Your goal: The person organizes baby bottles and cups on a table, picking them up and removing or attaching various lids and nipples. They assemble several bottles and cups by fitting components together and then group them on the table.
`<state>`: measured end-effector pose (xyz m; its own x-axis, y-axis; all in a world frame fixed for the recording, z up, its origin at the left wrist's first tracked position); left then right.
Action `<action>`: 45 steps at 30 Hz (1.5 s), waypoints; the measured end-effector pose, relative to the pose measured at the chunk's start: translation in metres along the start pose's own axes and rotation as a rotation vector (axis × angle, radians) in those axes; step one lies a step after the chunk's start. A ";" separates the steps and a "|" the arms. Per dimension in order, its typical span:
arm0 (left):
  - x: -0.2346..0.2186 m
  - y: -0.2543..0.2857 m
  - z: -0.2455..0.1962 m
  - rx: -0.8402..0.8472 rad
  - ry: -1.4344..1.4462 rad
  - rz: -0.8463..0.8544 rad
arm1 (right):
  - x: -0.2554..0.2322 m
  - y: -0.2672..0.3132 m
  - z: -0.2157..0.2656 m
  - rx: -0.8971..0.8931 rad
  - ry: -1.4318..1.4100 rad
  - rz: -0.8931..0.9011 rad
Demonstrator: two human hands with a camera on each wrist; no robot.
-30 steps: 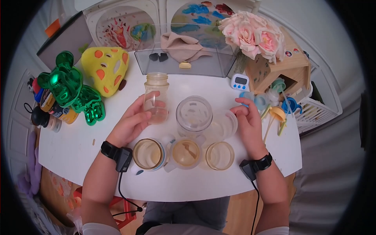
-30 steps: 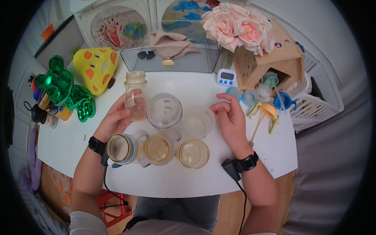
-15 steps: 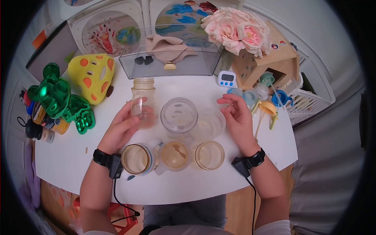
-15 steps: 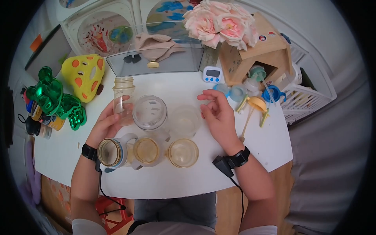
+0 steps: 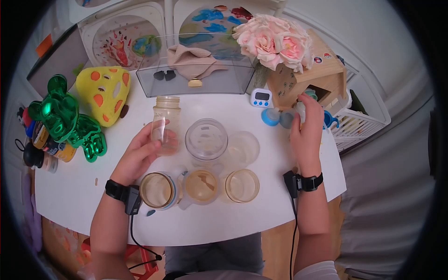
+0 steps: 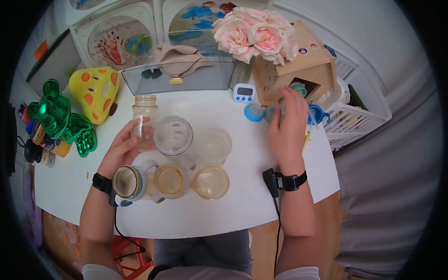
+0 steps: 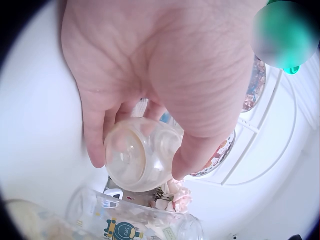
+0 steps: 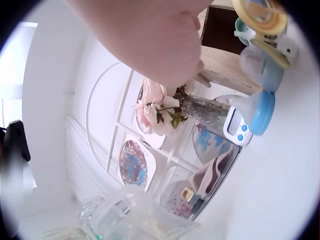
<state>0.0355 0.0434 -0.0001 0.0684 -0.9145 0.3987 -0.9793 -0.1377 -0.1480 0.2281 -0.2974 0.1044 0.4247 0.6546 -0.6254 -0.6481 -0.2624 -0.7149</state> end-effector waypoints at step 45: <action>0.011 0.007 -0.019 0.125 0.029 0.074 | 0.020 0.009 0.000 0.086 -0.548 0.334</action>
<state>0.0262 0.0395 0.0201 -0.0101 -0.9127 0.4086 -0.9500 -0.1188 -0.2887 0.2304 -0.2870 0.0855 -0.1780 0.8203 -0.5435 -0.7478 -0.4718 -0.4671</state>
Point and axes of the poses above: each hand's wrist, its own y-axis away from the middle knuckle, its own x-axis out of the palm, z = x × y, the point moved 7 cm from there along -y, towards the middle knuckle, and after that the axes turned 9 degrees about x, right-handed, at the moved point
